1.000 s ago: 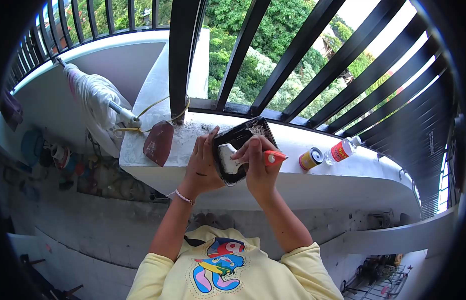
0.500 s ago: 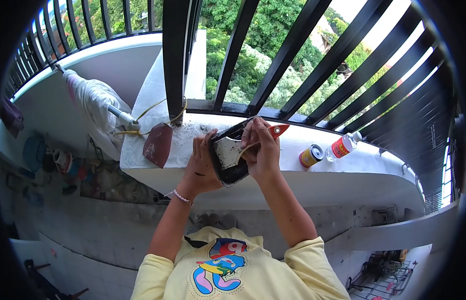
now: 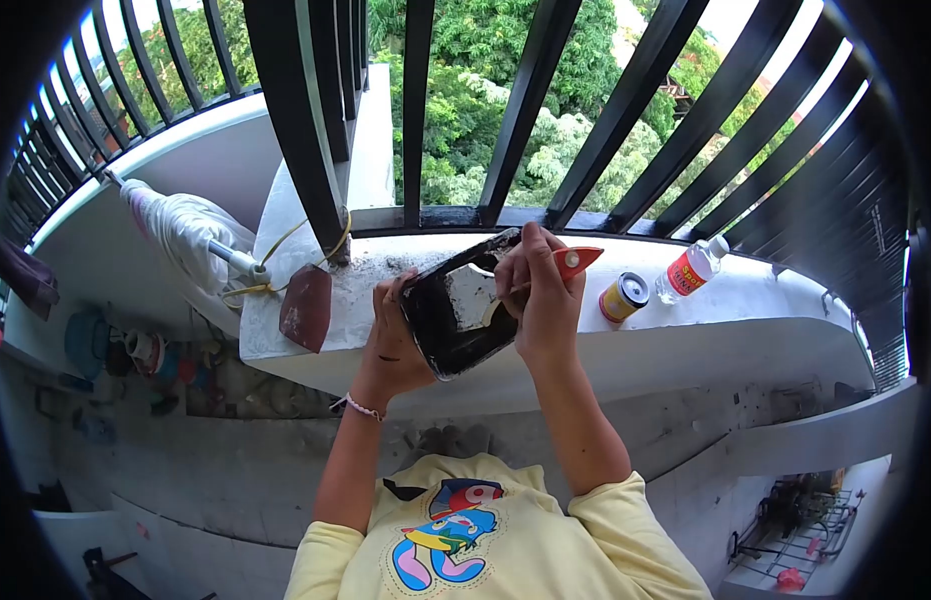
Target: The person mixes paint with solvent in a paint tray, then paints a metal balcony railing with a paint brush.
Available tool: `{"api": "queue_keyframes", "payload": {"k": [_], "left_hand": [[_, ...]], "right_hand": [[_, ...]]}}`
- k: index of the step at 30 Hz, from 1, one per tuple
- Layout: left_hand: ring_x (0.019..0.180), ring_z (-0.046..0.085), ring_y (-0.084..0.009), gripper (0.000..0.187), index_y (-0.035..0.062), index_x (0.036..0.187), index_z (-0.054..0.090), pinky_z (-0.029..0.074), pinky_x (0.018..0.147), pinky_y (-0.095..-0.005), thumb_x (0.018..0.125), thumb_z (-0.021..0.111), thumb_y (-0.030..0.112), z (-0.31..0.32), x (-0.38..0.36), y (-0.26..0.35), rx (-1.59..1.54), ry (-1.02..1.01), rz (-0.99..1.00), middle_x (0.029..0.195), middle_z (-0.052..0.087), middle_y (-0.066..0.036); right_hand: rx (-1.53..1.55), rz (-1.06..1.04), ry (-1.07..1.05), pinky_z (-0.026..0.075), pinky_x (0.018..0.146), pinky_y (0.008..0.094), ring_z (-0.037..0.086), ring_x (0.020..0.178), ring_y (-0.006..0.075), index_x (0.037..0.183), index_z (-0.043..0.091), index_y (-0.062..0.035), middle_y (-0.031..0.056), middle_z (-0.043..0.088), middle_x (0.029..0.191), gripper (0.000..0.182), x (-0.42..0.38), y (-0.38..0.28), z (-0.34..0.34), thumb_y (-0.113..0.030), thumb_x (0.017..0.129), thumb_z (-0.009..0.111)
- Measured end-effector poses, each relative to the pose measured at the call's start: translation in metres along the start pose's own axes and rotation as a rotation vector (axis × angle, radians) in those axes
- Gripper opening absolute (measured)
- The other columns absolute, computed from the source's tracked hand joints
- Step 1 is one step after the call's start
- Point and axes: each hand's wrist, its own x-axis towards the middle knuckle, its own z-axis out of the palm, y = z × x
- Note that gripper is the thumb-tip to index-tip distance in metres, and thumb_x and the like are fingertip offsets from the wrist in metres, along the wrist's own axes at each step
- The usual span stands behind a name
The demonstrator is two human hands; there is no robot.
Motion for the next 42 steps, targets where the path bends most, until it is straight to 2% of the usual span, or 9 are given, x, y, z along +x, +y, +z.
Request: {"api": "queue_keyframes", "payload": {"k": [5,15,20,24,29,33,34,38,42], "left_hand": [[0.123,0.045,-0.0385,0.115,0.0013,0.146,0.029,0.044,0.107,-0.0464,0.054,0.095,0.023,-0.001,0.003,0.004,0.086,0.0,0.038,0.131,0.043,-0.018],[0.109,0.047,-0.0325,0.134,0.0012,0.162,0.02,0.042,0.102,-0.0424,0.051,0.093,0.022,-0.001,0.006,0.008,0.074,0.046,-0.008,0.118,0.048,-0.013],[0.107,0.05,-0.0334,0.133,0.0044,0.162,0.022,0.045,0.1,-0.0429,0.05,0.092,0.023,0.002,0.005,0.009,0.029,0.046,-0.044,0.117,0.048,-0.012],[0.106,0.049,-0.0304,0.131,-0.0023,0.16,0.022,0.044,0.1,-0.0391,0.054,0.094,0.026,-0.003,0.008,0.015,0.023,0.029,-0.077,0.115,0.052,-0.013],[0.111,0.052,-0.034,0.132,0.0053,0.161,0.025,0.047,0.1,-0.0455,0.051,0.094,0.028,-0.006,0.007,0.018,-0.029,0.007,-0.118,0.119,0.048,-0.012],[0.111,0.052,-0.0345,0.132,0.0056,0.161,0.024,0.048,0.099,-0.0462,0.051,0.094,0.03,-0.009,0.008,0.014,-0.034,0.029,-0.064,0.12,0.048,-0.013],[0.112,0.052,-0.035,0.132,0.0056,0.161,0.024,0.048,0.1,-0.0465,0.052,0.095,0.031,-0.01,0.008,0.014,-0.042,0.032,-0.065,0.121,0.048,-0.013],[0.115,0.051,-0.0367,0.133,0.0056,0.16,0.021,0.048,0.101,-0.0471,0.052,0.095,0.032,-0.009,0.007,0.013,-0.051,0.035,-0.091,0.123,0.047,-0.015],[0.117,0.05,-0.0387,0.134,0.0049,0.16,0.02,0.048,0.103,-0.0474,0.052,0.095,0.032,-0.004,0.006,0.006,-0.04,0.018,-0.086,0.126,0.047,-0.017]], "right_hand": [[-0.065,-0.137,-0.095,0.036,0.051,0.0257,0.049,0.055,0.0095,0.069,0.051,-0.0059,-0.0022,0.044,0.06,0.044,0.006,-0.01,-0.017,-0.027,0.105,0.062],[-0.75,-0.401,-0.188,0.034,0.049,0.0275,0.044,0.052,0.0066,0.07,0.051,-0.0022,0.0011,0.048,0.055,0.041,0.032,-0.006,-0.05,-0.022,0.104,0.064],[-1.126,-0.572,-0.316,0.038,0.049,0.0383,0.043,0.05,0.0366,0.073,0.052,-0.0032,0.0131,0.053,0.058,0.033,0.03,-0.01,-0.036,-0.016,0.097,0.07],[-1.236,-0.667,-0.376,0.04,0.049,0.0411,0.051,0.051,0.0371,0.073,0.053,-0.0039,0.0134,0.056,0.06,0.032,0.031,-0.014,-0.018,-0.017,0.097,0.07],[-1.369,-0.652,-0.466,0.042,0.05,0.0433,0.055,0.054,0.0386,0.073,0.051,-0.0045,0.0141,0.058,0.061,0.034,0.033,-0.015,-0.009,-0.019,0.096,0.071],[-1.239,-0.563,-0.449,0.039,0.05,0.0386,0.048,0.048,0.0337,0.071,0.054,-0.0031,0.0143,0.051,0.057,0.034,0.033,-0.022,-0.001,-0.017,0.098,0.069],[-1.132,-0.475,-0.433,0.039,0.05,0.0334,0.046,0.046,0.0224,0.07,0.055,-0.0017,0.0099,0.049,0.054,0.037,0.035,-0.023,-0.003,-0.018,0.101,0.066],[-0.895,-0.319,-0.357,0.038,0.05,0.0265,0.048,0.052,0.008,0.068,0.053,-0.0019,-0.0001,0.05,0.055,0.044,0.034,-0.039,0.002,-0.024,0.105,0.06],[-0.677,-0.279,-0.339,0.04,0.05,0.0249,0.053,0.053,0.0086,0.071,0.053,-0.0047,0.0002,0.053,0.059,0.042,0.036,-0.051,0.006,-0.027,0.105,0.061]]}}
